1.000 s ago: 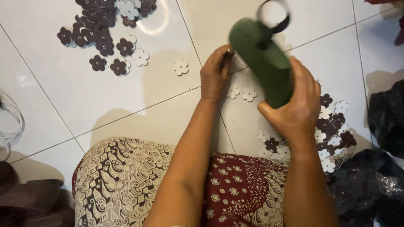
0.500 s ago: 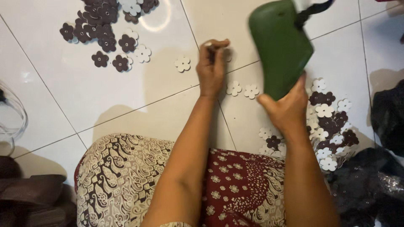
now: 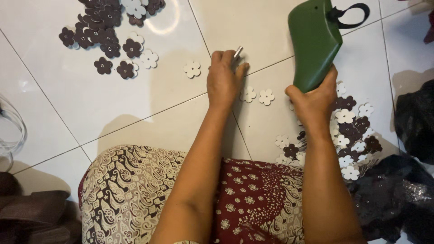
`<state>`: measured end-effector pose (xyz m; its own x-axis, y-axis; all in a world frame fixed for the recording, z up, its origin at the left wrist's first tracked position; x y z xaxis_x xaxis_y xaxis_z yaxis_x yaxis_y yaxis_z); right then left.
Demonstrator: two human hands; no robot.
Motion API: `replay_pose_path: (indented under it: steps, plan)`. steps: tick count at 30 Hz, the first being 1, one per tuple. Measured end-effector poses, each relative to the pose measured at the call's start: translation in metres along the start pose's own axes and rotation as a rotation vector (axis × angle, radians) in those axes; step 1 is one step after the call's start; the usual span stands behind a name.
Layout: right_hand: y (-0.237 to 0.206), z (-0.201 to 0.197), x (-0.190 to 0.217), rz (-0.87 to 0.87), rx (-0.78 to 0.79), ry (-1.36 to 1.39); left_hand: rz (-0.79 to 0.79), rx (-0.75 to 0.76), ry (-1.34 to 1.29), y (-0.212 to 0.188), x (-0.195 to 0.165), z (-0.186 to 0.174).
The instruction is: The person sits on the floor and uses a green handheld tool to press flower-shaped cutouts onto a surface. They repeatedly pick up white and brown cutouts, position them, and press them down with the tool.
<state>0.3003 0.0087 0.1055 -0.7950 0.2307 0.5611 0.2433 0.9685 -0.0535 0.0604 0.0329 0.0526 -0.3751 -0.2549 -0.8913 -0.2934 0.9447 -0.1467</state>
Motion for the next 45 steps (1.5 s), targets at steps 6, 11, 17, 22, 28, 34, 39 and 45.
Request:
replay_pose_path:
  steps: [6, 11, 17, 22, 28, 34, 39, 45]
  plan:
    - [0.001, 0.0, -0.011, 0.149, 0.062, 0.088, 0.088, 0.222, 0.023, -0.049, -0.008, 0.031]
    - [-0.001, -0.003, -0.005, 0.045, 0.04, 0.111, 0.125, 0.4, -0.171, -0.08, -0.015, 0.056]
    - [-0.004, 0.002, -0.012, 0.111, 0.092, 0.02, 0.046, -0.369, -0.236, -0.025, 0.024, -0.064]
    - [0.0, 0.006, -0.01, 0.087, 0.085, -0.08, -0.036, -0.428, -0.018, -0.02, 0.045, -0.108]
    - [0.0, 0.007, -0.007, 0.082, 0.104, -0.227, -0.244, -0.283, -0.102, -0.018, 0.039, -0.081]
    - [0.001, 0.008, -0.009, 0.1, 0.116, -0.263, -0.308, -0.159, -0.221, -0.017, 0.025, -0.03]
    - [0.0, 0.009, -0.01, 0.119, 0.137, -0.234, -0.169, -0.226, -0.863, -0.007, 0.046, -0.025]
    - [0.002, 0.012, -0.012, 0.131, 0.143, -0.272, 0.059, -0.048, -1.143, 0.006, 0.042, -0.01]
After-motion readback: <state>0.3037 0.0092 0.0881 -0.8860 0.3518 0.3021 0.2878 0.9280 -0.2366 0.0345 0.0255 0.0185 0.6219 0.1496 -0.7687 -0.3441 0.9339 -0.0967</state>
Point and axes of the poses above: each hand's wrist, its own y-axis towards the middle knuckle, its own z-axis out of the palm, x = y × z, the point moved 7 cm from there along y, towards the middle knuckle, and after that the axes turned 13 degrees about -y, right-handed, at the moved point
